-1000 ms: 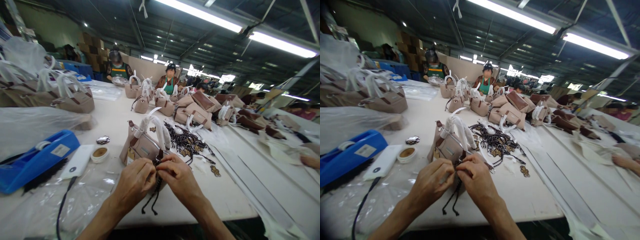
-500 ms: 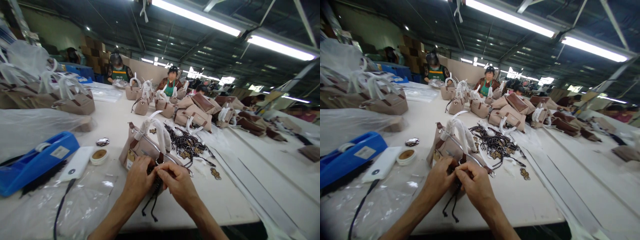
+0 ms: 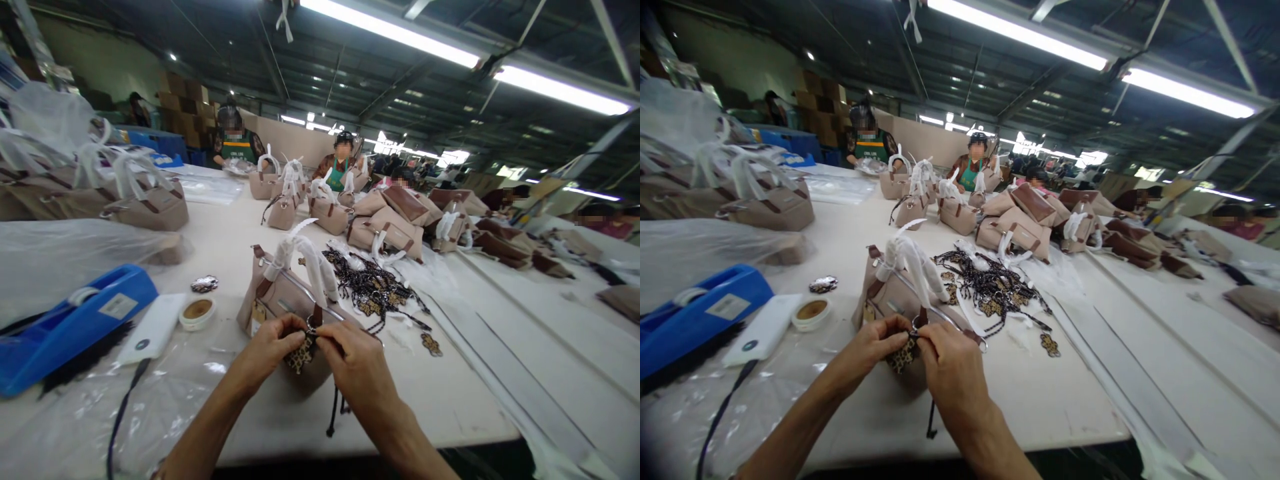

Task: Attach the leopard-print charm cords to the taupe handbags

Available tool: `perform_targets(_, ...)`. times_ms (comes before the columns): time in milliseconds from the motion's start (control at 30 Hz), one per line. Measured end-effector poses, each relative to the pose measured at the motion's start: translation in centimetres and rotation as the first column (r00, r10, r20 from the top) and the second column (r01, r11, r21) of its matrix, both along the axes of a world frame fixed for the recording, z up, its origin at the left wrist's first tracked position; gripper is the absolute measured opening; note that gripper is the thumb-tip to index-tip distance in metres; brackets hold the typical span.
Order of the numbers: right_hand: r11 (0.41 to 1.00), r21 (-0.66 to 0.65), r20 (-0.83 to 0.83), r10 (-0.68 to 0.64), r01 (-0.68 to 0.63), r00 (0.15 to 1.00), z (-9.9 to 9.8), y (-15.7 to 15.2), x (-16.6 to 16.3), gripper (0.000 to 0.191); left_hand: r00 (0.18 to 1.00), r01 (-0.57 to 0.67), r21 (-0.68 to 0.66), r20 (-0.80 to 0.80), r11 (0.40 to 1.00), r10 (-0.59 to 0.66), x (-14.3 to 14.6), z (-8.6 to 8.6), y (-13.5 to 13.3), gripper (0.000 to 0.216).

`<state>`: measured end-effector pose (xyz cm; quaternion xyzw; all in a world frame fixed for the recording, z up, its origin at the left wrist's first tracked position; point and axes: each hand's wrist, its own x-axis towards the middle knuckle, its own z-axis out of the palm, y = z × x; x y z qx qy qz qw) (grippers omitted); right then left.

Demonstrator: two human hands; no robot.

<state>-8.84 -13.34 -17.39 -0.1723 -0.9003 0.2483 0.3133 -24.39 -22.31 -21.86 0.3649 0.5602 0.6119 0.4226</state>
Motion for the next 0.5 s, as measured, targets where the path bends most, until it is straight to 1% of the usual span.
perform_targets(133,0.999,0.054,0.055,-0.008,0.005,0.998,0.02,-0.06,-0.53,0.016,1.0,0.012,0.006,0.023,1.0,-0.012,-0.03,0.2,-0.17,0.022)
perform_targets(300,0.989,0.148,0.113,-0.049,0.032,0.992,-0.01,-0.16,-0.7,0.019,1.0,0.023,0.007,0.011,1.0,-0.023,-0.14,0.14,-0.09,0.021)
perform_targets(500,0.968,0.238,0.09,-0.108,0.084,0.99,-0.67,-0.2,-0.79,0.019,0.999,0.035,0.013,0.039,0.999,-0.036,-0.12,0.03,0.13,0.02)
